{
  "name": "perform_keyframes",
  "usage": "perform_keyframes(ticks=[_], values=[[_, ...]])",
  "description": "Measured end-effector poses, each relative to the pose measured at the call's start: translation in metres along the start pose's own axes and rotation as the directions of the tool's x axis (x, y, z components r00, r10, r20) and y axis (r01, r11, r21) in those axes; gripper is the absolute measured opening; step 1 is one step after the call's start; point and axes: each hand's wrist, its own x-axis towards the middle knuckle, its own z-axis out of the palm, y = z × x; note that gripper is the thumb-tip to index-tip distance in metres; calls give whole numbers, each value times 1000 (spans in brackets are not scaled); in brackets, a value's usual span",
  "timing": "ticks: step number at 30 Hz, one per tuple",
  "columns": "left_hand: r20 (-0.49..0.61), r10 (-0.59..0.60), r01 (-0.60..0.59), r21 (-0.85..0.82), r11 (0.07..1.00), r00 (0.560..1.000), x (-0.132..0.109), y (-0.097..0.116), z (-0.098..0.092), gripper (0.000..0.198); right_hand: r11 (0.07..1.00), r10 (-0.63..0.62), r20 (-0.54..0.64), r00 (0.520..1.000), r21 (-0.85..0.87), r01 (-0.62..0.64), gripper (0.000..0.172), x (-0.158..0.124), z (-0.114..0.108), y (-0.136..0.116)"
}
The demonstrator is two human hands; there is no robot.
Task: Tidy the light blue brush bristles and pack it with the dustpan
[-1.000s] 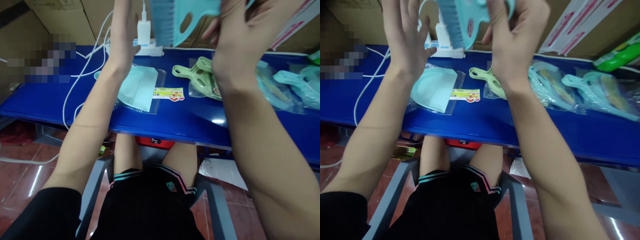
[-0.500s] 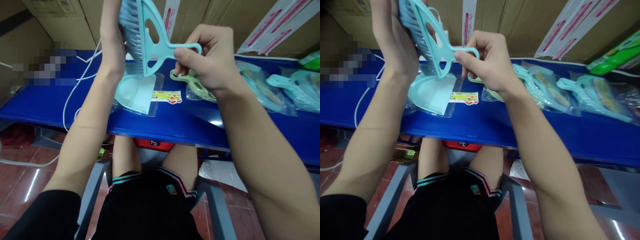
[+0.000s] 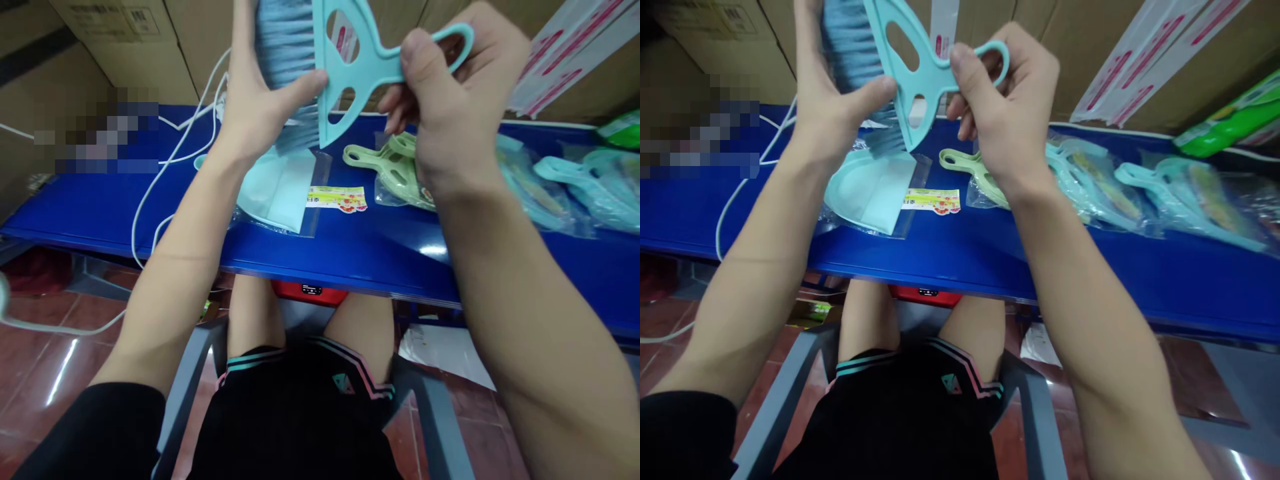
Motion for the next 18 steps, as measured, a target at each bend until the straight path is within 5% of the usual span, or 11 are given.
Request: perform_keyframes(ticks=[3, 6, 10, 13, 18], values=[[-229, -218, 215, -38, 976, 949, -1, 5, 11, 88, 995, -25, -98, 995, -94, 16, 62, 2, 0, 0], [-274, -365, 324, -186, 928, 890, -2, 11, 13, 64, 995, -49, -225, 973, -91, 29, 61, 5, 1, -1], [19, -410, 379, -421, 824, 912, -8, 21, 2, 21, 999, 27, -271, 962, 33, -19, 61, 4, 4, 0], [262, -371, 454, -486, 747, 891, -14, 22, -4, 28, 991, 101, -191, 976, 103, -83, 61, 4, 3, 3], [211, -342, 401, -427, 810, 916, -15, 13, -4, 23, 979, 203, -188, 961, 58, -195, 37, 18, -16, -5]])
